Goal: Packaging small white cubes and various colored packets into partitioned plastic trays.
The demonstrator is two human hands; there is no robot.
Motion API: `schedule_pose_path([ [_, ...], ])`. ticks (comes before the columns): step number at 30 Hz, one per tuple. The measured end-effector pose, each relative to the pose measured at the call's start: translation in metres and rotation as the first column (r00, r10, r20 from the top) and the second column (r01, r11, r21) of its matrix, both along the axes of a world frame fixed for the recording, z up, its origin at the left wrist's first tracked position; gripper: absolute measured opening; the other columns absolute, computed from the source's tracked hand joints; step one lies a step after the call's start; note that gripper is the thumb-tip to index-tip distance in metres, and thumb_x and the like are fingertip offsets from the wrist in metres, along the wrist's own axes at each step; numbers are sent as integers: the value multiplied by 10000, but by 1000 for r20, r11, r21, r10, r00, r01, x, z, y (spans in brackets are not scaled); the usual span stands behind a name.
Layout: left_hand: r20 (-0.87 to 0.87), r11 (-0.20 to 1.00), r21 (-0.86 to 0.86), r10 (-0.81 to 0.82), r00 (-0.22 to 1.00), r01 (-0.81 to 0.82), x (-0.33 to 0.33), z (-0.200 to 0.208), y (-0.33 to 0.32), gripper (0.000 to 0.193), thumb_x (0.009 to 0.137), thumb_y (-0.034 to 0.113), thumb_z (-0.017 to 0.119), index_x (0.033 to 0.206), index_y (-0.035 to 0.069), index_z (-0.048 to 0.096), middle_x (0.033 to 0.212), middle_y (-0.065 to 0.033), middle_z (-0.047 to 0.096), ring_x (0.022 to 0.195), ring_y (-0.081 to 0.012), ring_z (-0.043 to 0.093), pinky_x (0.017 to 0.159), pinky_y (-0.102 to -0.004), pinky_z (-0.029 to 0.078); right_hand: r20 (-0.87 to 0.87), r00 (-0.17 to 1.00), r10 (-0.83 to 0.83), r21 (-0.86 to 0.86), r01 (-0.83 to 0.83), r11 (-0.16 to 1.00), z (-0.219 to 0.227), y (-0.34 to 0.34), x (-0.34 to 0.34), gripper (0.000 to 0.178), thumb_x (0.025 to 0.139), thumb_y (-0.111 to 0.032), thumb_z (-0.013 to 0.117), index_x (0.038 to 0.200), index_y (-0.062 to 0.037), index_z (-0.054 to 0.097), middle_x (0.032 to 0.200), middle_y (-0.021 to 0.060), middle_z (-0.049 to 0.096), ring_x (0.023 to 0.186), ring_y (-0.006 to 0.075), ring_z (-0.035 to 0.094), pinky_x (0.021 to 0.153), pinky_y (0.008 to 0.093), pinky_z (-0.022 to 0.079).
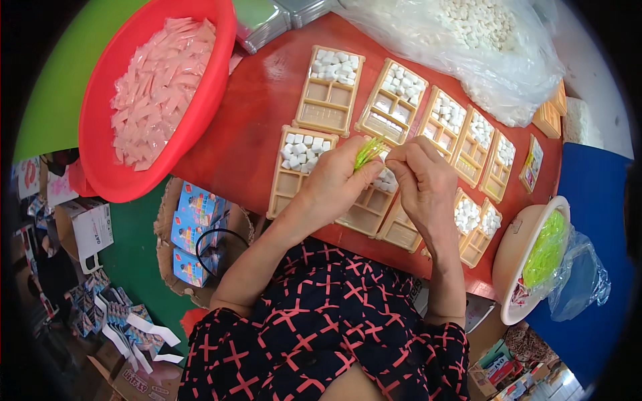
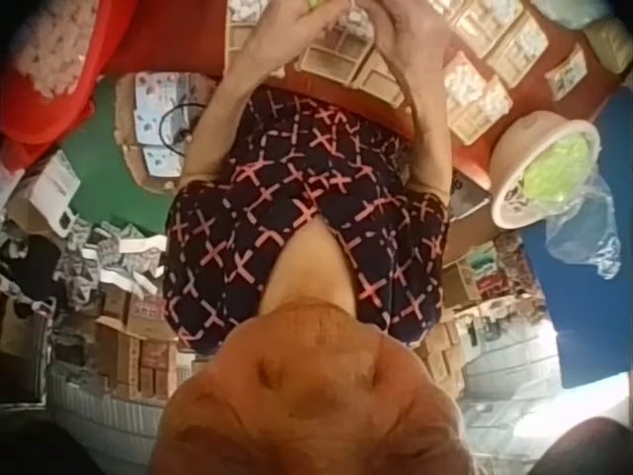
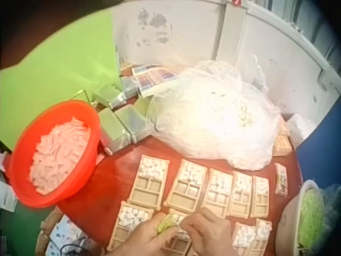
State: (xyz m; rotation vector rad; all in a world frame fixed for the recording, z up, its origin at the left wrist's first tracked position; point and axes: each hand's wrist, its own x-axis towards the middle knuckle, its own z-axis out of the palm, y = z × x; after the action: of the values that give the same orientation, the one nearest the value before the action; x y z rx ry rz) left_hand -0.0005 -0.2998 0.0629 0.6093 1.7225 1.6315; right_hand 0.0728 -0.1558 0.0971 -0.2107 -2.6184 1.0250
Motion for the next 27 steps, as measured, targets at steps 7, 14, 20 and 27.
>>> schedule_pose_path([
  [7,345,995,3,95,934,-103,-16,3,-15,132,900,145,546,942,21,536,711,9,517,635,-71,465,569,-246,406,22,955,-296,-119,297,947,-36,24,-11,36,826,-24,588,846,1,604,672,73,541,606,126,508,551,246,393],
  [14,262,997,74,-48,964,30,-15,-4,-14,143,906,134,533,1005,32,535,721,19,498,620,-45,443,530,-208,369,-102,995,8,-294,-38,955,-2,-14,-28,109,788,30,578,873,5,641,819,74,583,741,125,534,607,235,407],
  [20,231,997,-49,-50,972,63,-18,3,-24,238,873,128,548,1072,-1,520,752,-39,552,698,-104,514,622,-283,439,30,990,138,-403,-115,908,-1,-13,-35,19,783,6,575,783,25,577,751,43,526,696,117,478,621,236,371],
  [27,312,996,71,29,950,-53,-12,2,-45,130,944,165,496,1024,63,503,718,59,444,595,-15,398,480,-159,325,-103,995,14,-555,-69,829,-11,-16,-42,50,822,-30,564,781,-6,581,764,0,521,714,73,451,640,220,359],
])
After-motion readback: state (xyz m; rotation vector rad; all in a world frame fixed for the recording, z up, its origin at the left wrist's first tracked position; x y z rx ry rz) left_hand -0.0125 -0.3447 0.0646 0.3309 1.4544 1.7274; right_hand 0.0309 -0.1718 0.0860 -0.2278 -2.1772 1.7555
